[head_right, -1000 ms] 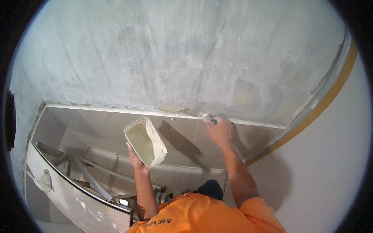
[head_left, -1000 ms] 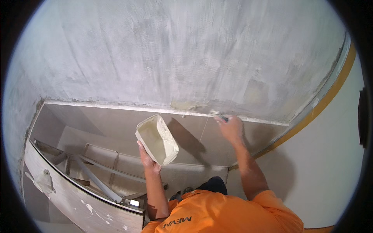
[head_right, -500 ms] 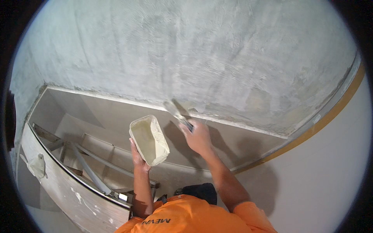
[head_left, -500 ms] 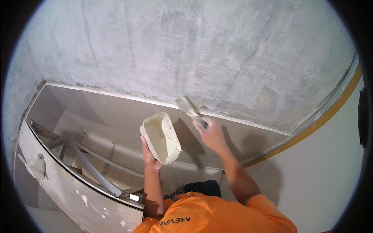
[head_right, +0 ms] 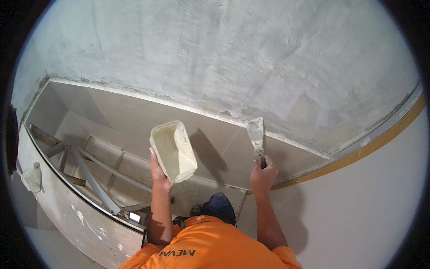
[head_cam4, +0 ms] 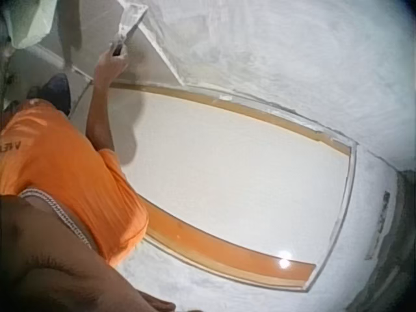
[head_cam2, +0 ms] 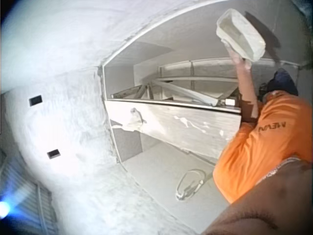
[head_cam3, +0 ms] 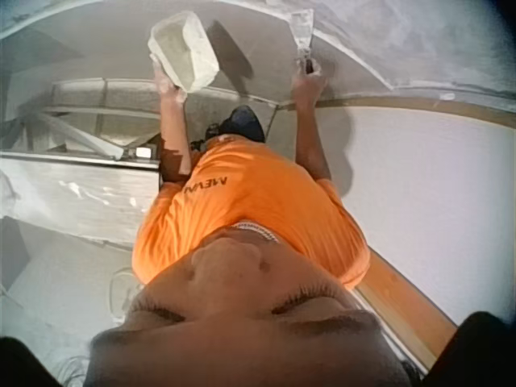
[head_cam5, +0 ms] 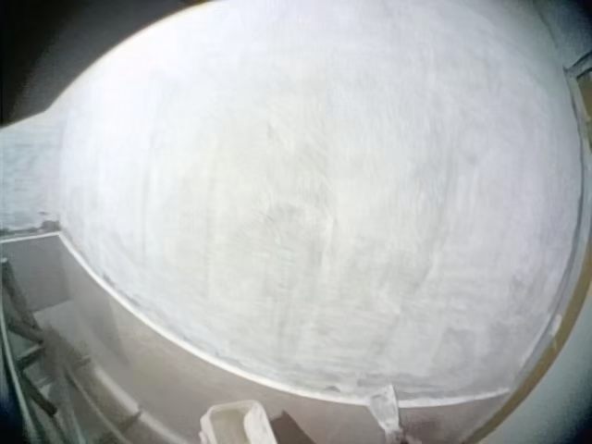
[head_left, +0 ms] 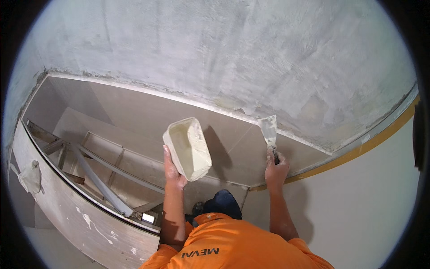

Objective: The person applies joint compound to a wall and a ceiling corner using a putty knife, loading the blade from a small white container. They spread and smooth the material over several spots on the drywall surface.

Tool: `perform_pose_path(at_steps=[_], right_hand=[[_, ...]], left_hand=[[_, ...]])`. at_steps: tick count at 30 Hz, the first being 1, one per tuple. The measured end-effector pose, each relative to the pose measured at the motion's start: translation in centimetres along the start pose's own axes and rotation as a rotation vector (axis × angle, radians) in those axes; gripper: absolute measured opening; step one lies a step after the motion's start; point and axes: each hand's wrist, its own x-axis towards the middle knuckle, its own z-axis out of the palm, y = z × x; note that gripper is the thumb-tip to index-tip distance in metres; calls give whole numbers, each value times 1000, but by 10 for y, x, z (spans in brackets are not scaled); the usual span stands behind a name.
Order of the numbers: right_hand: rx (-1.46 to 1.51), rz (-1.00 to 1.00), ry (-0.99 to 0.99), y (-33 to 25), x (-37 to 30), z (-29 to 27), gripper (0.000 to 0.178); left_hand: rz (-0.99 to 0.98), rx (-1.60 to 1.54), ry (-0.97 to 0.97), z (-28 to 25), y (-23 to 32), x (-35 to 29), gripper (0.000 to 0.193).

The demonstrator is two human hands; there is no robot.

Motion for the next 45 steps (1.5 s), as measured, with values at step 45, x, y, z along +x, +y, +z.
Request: perform_pose_path(at_steps=[45], right_hand=[[1018, -103, -903, -96, -33, -40, 37]], left_hand=[[-2, -49, -10, 52, -24, -80, 71]])
